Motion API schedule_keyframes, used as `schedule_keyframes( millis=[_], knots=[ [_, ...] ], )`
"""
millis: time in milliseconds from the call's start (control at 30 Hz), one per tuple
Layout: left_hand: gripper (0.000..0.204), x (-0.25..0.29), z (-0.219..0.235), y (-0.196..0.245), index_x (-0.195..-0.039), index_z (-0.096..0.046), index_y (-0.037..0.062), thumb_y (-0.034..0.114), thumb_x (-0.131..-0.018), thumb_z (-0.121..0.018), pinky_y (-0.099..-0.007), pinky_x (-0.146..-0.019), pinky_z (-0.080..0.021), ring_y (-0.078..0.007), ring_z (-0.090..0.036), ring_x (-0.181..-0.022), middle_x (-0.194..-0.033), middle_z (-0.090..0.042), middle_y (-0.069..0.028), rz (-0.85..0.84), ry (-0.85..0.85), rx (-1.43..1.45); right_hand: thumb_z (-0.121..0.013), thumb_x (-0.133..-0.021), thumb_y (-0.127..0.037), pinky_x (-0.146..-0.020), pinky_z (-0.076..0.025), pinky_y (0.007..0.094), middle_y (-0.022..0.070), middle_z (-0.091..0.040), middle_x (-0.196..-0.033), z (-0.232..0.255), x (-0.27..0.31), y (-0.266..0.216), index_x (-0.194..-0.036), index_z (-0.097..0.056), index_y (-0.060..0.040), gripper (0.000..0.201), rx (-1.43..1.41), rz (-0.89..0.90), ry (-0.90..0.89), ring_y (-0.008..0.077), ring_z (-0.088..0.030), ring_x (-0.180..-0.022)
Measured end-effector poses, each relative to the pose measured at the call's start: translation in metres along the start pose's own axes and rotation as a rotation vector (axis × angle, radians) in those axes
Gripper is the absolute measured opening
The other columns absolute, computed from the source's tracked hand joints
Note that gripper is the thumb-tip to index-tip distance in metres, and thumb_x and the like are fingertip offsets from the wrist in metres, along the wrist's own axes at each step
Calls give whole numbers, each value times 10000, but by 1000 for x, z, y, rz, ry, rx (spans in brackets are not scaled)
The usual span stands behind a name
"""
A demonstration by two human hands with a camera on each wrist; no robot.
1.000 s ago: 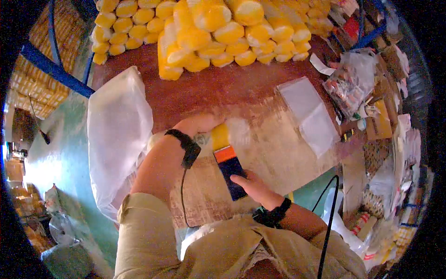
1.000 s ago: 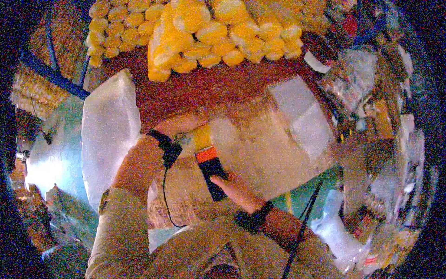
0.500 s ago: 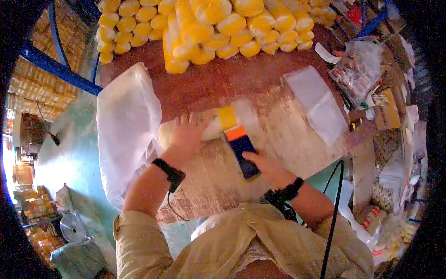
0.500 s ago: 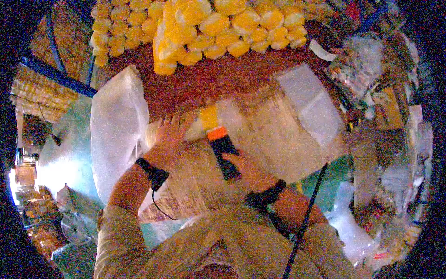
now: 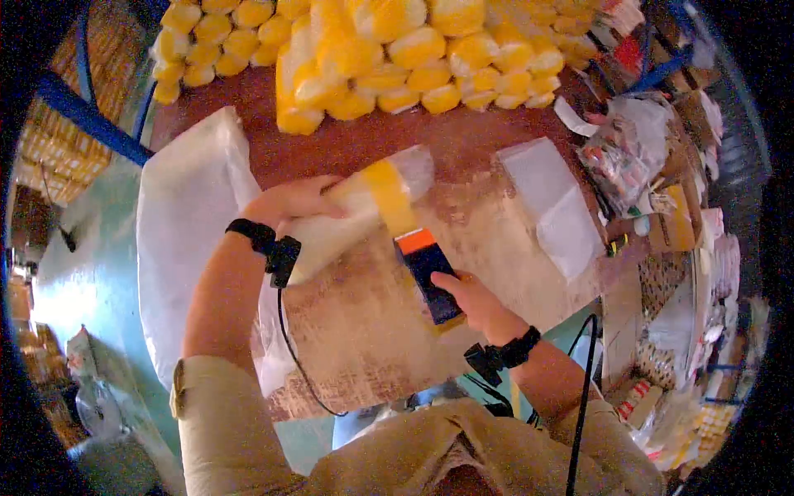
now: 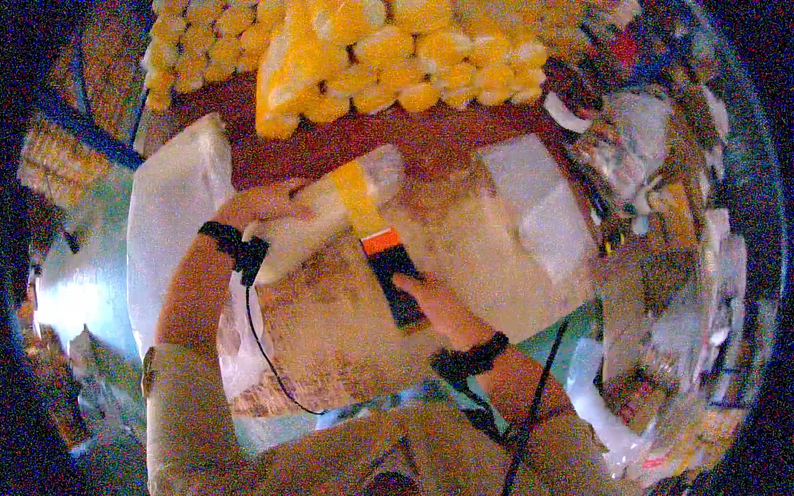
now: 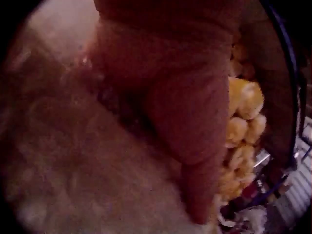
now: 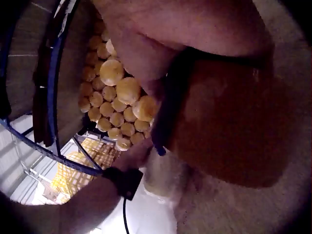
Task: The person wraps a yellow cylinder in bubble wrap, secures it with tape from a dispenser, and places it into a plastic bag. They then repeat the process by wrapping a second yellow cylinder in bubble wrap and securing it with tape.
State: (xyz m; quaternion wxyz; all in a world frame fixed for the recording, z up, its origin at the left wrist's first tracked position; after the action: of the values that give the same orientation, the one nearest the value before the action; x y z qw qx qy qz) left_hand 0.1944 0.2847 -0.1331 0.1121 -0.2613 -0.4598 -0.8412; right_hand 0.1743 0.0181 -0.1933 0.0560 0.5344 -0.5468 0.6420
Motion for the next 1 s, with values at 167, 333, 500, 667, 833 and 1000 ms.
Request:
schedule_keyframes(
  millis=[167, 333, 500, 667, 833, 1000],
  knots=[
    [626, 37, -42, 9, -1321, -367, 209, 301, -748, -601, -496, -977, -300, -346, -391, -1185, -1332, -379, -136, -191, 828, -905, -564, -840, -287, -625, -481, 269, 27, -610, -811, -7, -5, -13, -1024, -562, -17, 327, 19, -48, -44, 136, -597, -704],
    [640, 51, -44, 48, -1367, -238, 320, 190, -804, -514, -569, -974, -258, -381, -377, -1188, -1370, -320, -150, 20, 709, -1036, -541, -847, -296, -643, -475, 272, 48, -614, -817, 3, -6, -24, -1031, -563, -10, 341, 204, 29, -26, 145, -600, -712],
    [681, 25, -27, 32, -1382, -189, 311, 141, -805, -509, -537, -951, -311, -385, -388, -1177, -1360, -321, -182, 18, 589, -933, -536, -833, -364, -519, -456, 277, 15, -598, -733, -5, 26, -71, -924, -589, -63, 319, 111, 115, -66, 144, -570, -601],
    [829, 51, -64, 51, -1390, -164, 296, 224, -720, -645, -526, -930, -344, -384, -421, -1148, -1325, -340, -220, 35, 428, -772, -512, -848, -338, -581, -467, 273, 36, -624, -784, 24, 65, -64, -939, -606, -42, 324, 90, 1, 2, 151, -595, -674],
    [945, 63, -98, 54, -1386, -198, 232, 327, -616, -736, -471, -949, -349, -382, -439, -1129, -1301, -375, -210, -94, 273, -454, -521, -852, -343, -576, -470, 277, 41, -623, -791, 28, 94, -18, -972, -592, -21, 351, 123, -78, -46, 153, -590, -656],
    [854, 64, -84, 43, -1354, -310, 187, 245, -603, -712, -369, -935, -369, -317, -470, -1110, -1218, -459, -184, -275, 137, -67, -568, -836, -303, -575, -463, 263, 36, -603, -791, 41, 87, 19, -1011, -571, 1, 351, 218, -67, 55, 137, -566, -642]
  ],
)
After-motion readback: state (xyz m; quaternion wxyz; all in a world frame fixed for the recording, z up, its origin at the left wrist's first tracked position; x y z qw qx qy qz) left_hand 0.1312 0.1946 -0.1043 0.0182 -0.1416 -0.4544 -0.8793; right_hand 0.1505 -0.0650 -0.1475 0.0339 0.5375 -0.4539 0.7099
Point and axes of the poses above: each hand's wrist, its own x-axis away from the middle knuckle, its own z-axis out of the back of the hand, y = z × x, the point moved 10 cm from there along -x, towards the middle knuckle
